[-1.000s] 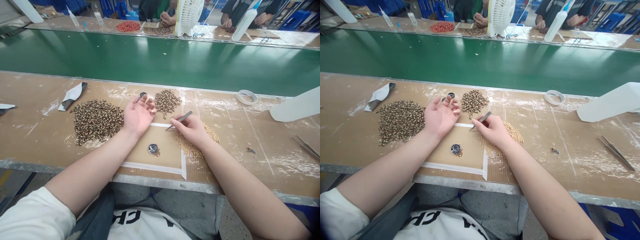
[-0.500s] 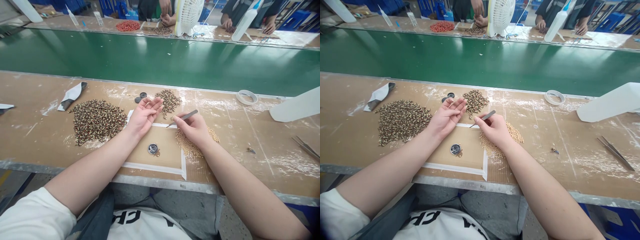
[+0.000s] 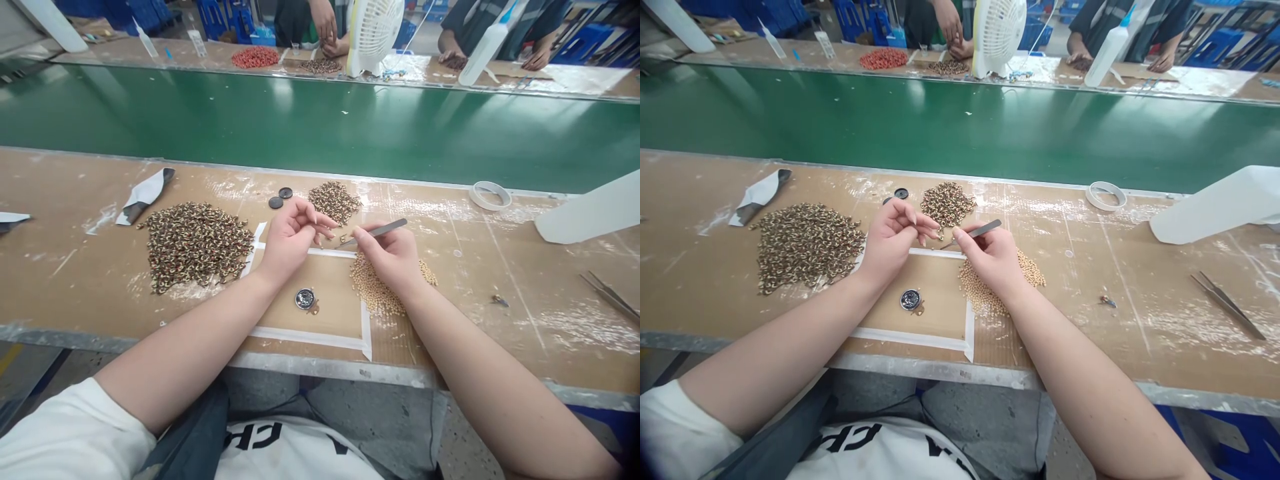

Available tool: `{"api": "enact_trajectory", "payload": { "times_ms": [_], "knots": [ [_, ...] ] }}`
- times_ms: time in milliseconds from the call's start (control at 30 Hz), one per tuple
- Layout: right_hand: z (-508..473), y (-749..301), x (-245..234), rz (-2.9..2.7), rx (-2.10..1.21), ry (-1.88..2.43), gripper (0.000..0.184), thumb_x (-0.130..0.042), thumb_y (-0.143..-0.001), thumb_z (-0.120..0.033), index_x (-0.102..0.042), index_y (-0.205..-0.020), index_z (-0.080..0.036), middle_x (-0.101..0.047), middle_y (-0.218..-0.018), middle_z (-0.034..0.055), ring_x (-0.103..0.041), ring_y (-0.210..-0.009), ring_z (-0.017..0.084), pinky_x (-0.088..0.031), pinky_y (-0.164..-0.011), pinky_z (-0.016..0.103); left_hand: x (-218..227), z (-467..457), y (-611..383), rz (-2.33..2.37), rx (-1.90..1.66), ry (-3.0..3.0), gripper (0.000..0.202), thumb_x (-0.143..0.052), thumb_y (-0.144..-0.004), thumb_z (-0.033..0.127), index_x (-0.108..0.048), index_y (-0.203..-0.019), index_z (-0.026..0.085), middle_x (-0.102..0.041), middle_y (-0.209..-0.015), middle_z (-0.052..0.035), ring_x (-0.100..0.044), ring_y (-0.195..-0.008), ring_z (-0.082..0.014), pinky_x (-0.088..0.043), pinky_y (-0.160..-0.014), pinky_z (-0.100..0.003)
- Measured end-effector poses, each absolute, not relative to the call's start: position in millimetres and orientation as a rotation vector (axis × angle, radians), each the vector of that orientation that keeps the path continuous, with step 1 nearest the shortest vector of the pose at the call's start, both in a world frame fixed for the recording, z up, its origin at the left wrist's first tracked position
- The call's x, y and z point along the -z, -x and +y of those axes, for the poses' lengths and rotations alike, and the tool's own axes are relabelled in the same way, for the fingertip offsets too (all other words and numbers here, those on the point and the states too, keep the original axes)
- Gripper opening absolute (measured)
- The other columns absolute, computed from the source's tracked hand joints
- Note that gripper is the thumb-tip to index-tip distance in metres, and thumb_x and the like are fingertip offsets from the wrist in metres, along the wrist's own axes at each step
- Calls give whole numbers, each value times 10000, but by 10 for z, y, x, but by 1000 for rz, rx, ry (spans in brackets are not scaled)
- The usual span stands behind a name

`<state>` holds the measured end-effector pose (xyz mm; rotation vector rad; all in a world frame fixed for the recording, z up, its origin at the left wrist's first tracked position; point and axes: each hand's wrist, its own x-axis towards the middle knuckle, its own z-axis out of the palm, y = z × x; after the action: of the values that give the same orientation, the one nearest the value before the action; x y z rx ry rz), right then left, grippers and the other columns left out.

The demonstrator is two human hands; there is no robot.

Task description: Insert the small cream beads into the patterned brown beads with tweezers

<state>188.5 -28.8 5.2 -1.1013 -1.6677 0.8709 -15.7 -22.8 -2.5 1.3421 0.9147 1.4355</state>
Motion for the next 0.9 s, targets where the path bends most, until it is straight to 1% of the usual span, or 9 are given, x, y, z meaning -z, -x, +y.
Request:
{"api": "enact_trajectory", "payload": {
  "times_ms": [67,133,267,367,433,533,700,800,900],
  "knots": [
    [-292,-1888,-54,-1687,-867,1120,317,-669,-950,-477,-745,-838,-191,-627,-634,-1,-534,-557,110,-406,-533,273,12,-217,154,927,-1432,-1306,208,-510,-808,26,-443,-902,200,-775,-913,-17,-751,-754,-132,-522,-616,-231],
    [-299,-1891,-61,-1702,-863,1144,328,-659,-953,-495,-747,-837,-201,-634,-640,4,-542,-566,118,-412,-542,284,-16,-226,144,934,-1398,-1288,201,-532,-826,45,-446,-919,201,-775,-953,-25,-758,-811,-141,-545,-673,-251],
    [-307,-1889,-85,-1712,-857,1156,322,-660,-952,-501,-749,-844,-212,-640,-645,7,-559,-581,130,-418,-553,294,-63,-292,112,867,-1292,-1265,187,-567,-847,61,-486,-943,199,-765,-1069,-54,-750,-988,-170,-581,-847,-313],
    [-298,-1893,-84,-1702,-876,1133,331,-654,-960,-506,-750,-849,-210,-635,-637,4,-557,-574,127,-420,-552,293,-65,-324,97,828,-1276,-1269,181,-564,-847,52,-511,-942,197,-751,-1121,-63,-722,-1100,-178,-571,-974,-352],
    [-287,-1904,-71,-1682,-907,1108,389,-614,-986,-529,-738,-815,-202,-622,-621,4,-545,-558,120,-420,-552,295,-57,-320,96,841,-1289,-1257,178,-547,-850,53,-500,-938,200,-747,-1135,-58,-726,-1074,-170,-573,-973,-355],
    [-272,-1925,-54,-1640,-930,1083,449,-550,-1021,-543,-751,-817,-198,-610,-623,9,-540,-562,118,-415,-559,298,-42,-285,106,876,-1333,-1230,179,-537,-852,75,-455,-933,213,-748,-1114,-39,-744,-928,-150,-592,-876,-343],
    [-259,-1942,-58,-1556,-900,1087,389,-588,-1009,-513,-784,-915,-191,-622,-643,5,-553,-576,113,-409,-564,287,-5,-219,123,894,-1367,-1245,221,-525,-839,90,-392,-956,222,-739,-1129,-26,-740,-791,-114,-608,-819,-327],
    [-255,-1941,-57,-1554,-898,1081,385,-592,-1003,-509,-775,-907,-185,-636,-648,8,-567,-580,115,-418,-565,282,24,-209,130,878,-1352,-1241,240,-520,-814,84,-380,-952,223,-730,-1156,-22,-756,-831,-119,-619,-876,-345],
    [-252,-1941,-48,-1566,-888,1078,374,-596,-998,-510,-767,-900,-191,-650,-656,10,-576,-583,117,-429,-567,280,50,-221,140,839,-1294,-1262,250,-511,-782,72,-383,-935,223,-727,-1194,-28,-767,-940,-148,-618,-945,-380]
  ]
}}
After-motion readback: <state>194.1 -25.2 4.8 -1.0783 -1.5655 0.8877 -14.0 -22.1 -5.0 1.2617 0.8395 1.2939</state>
